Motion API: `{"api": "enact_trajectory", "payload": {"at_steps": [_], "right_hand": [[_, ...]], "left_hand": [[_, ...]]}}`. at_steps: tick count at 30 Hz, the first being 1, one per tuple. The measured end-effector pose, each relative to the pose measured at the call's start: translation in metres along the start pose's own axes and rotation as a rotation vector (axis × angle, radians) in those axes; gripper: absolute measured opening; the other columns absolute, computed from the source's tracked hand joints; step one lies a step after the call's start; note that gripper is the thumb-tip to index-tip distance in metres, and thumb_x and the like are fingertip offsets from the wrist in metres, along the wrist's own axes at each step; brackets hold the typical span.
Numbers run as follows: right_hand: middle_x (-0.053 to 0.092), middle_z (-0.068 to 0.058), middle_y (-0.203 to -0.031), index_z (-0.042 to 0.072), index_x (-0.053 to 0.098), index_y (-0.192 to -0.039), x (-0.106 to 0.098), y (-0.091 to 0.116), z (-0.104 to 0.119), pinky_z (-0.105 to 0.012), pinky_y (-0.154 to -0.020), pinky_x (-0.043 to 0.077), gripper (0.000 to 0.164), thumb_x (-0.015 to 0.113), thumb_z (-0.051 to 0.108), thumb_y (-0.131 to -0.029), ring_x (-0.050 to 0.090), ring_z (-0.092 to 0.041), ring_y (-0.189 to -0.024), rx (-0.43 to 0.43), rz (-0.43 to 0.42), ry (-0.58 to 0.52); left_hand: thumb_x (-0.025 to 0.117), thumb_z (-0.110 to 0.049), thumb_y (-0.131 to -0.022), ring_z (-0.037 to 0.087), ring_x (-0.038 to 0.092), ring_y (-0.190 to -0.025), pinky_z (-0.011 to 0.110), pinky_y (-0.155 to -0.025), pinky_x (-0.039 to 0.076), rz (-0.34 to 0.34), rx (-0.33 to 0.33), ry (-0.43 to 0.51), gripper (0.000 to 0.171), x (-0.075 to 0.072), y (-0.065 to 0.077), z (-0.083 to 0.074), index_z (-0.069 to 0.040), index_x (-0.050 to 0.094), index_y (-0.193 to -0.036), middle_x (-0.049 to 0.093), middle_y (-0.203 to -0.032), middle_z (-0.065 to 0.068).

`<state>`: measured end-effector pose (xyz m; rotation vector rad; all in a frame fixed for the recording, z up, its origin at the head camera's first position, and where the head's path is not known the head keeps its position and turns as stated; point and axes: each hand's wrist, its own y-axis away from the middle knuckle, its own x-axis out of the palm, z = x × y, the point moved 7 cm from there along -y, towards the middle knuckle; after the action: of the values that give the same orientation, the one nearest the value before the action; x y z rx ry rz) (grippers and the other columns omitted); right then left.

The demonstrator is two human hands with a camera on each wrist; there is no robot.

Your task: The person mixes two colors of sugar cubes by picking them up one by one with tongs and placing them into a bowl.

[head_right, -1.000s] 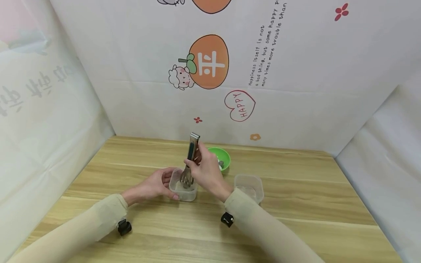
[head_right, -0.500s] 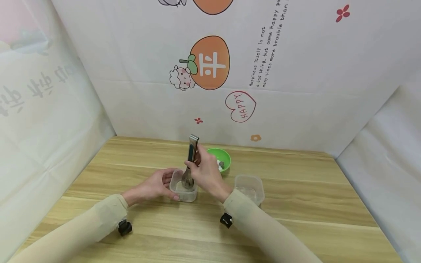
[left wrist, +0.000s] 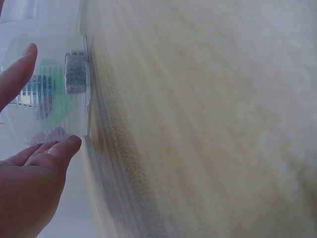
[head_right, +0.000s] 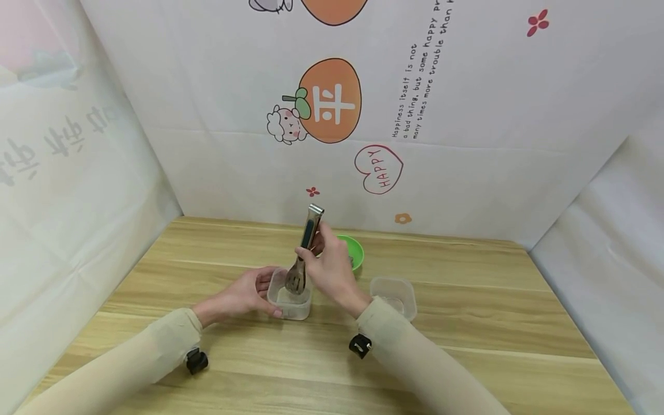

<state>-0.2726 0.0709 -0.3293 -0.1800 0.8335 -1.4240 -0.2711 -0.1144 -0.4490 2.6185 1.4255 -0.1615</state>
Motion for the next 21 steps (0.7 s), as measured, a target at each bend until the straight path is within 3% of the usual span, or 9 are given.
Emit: {"api": "enact_trajectory", "payload": {"at_steps": [9,21], "right_hand": [[0.071,-0.011,-0.086,0.0,0.061,-0.107,-0.027,-0.01,0.012,-0.028,-0.061,0.057,0.031,0.082,-0.009,-0.086,0.067,-0.022,-0.069,-0.005,-0.084,-0.079],[0.071,-0.017,-0.085,-0.006,0.059,-0.108,-0.066,-0.019,0.011,-0.027,-0.061,0.063,0.029,0.078,-0.013,-0.088,0.068,-0.023,-0.068,-0.01,-0.164,-0.118]], "left_hand": [[0.091,0.002,-0.079,0.04,0.04,-0.148,0.05,-0.122,0.035,-0.004,-0.004,0.006,0.102,0.001,0.001,-0.001,0.006,0.03,-0.161,0.044,-0.16,0.024],[0.093,0.003,-0.076,0.04,0.044,-0.146,0.046,-0.119,0.04,-0.01,0.007,-0.003,0.101,0.001,0.001,-0.001,0.007,0.035,-0.158,0.05,-0.155,0.024]]}}
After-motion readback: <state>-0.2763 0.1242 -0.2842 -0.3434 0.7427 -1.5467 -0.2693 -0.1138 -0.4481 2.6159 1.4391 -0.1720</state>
